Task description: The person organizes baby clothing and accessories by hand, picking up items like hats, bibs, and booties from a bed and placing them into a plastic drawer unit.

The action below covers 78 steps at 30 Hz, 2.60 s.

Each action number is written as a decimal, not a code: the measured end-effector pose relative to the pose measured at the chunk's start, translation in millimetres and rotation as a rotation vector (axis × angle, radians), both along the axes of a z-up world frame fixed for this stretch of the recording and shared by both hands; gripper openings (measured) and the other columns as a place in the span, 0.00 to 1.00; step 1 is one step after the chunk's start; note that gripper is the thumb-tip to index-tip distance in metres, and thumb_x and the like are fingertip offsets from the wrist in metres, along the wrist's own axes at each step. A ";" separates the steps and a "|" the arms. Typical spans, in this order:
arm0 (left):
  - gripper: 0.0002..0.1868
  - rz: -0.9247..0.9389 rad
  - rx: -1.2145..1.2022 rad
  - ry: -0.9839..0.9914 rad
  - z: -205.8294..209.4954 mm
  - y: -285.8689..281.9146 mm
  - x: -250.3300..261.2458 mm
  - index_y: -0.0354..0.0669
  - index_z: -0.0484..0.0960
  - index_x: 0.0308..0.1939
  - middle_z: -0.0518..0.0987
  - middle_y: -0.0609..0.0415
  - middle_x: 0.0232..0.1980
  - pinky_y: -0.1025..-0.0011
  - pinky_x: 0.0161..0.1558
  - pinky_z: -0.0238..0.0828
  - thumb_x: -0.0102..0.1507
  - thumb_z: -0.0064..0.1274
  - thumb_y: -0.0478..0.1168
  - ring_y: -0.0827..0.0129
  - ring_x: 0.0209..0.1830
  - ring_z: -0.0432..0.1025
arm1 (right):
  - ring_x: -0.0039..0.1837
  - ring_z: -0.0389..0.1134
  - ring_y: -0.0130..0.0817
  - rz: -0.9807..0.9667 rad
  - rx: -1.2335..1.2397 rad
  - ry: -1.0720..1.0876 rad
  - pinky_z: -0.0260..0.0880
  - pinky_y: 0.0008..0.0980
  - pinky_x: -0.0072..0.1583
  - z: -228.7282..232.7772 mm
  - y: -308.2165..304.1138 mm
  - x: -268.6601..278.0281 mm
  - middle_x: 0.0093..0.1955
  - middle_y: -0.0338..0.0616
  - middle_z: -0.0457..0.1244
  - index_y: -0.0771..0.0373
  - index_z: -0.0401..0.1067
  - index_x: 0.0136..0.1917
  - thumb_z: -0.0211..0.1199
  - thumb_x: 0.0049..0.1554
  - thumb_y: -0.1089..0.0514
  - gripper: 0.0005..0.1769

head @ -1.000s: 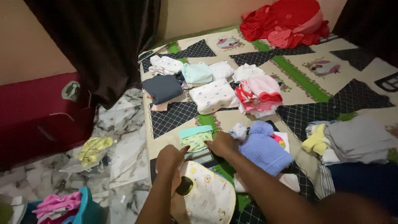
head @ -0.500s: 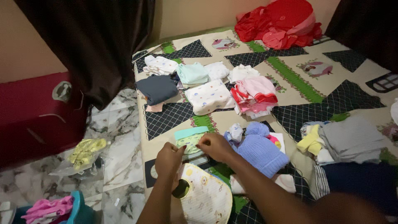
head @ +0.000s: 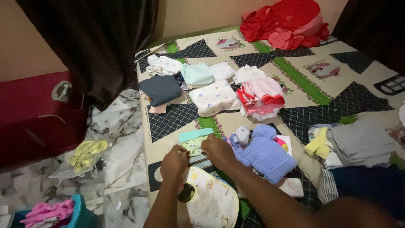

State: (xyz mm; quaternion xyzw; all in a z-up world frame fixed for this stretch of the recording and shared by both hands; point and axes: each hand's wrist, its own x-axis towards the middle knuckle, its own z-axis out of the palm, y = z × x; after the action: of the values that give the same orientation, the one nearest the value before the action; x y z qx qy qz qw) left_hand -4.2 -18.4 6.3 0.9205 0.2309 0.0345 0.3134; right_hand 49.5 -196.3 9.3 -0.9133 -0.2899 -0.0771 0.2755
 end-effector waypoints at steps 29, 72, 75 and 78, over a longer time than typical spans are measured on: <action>0.19 0.031 -0.163 -0.007 12.1 -0.6 -5.7 0.54 0.83 0.49 0.87 0.51 0.47 0.62 0.45 0.77 0.55 0.66 0.46 0.59 0.44 0.83 | 0.54 0.67 0.56 -0.155 0.424 -0.035 0.67 0.48 0.57 -8.2 -12.3 12.5 0.50 0.58 0.66 0.67 0.73 0.52 0.56 0.57 0.63 0.11; 0.22 -0.390 -0.592 -0.199 138.2 -96.9 -87.4 0.48 0.83 0.52 0.87 0.60 0.36 0.76 0.40 0.79 0.53 0.65 0.39 0.77 0.34 0.81 | 0.43 0.73 0.33 -0.048 1.229 1.052 0.75 0.30 0.46 96.6 -86.4 -71.2 0.44 0.47 0.67 0.67 0.65 0.60 0.66 0.55 0.59 0.22; 0.12 -0.341 -0.471 -0.331 125.0 -97.1 -79.8 0.42 0.88 0.42 0.85 0.62 0.28 0.75 0.31 0.71 0.56 0.62 0.41 0.78 0.26 0.75 | 0.43 0.71 0.31 0.143 1.317 1.074 0.73 0.27 0.44 94.9 -82.3 -67.7 0.46 0.48 0.69 0.68 0.65 0.62 0.61 0.60 0.53 0.22; 0.18 -0.374 -0.562 -0.261 106.1 -81.8 -66.6 0.34 0.85 0.33 0.70 0.59 0.23 0.71 0.27 0.56 0.69 0.54 0.46 0.77 0.25 0.60 | 0.45 0.73 0.32 0.084 1.226 1.008 0.78 0.30 0.49 102.4 -83.1 -67.6 0.46 0.49 0.70 0.69 0.65 0.62 0.60 0.59 0.54 0.22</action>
State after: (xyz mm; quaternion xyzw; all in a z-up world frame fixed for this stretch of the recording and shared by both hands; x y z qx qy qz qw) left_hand -70.8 -100.2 112.4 0.8125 0.0168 0.0291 0.5820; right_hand -18.1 -279.4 111.7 -0.5121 -0.0705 0.2100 0.8299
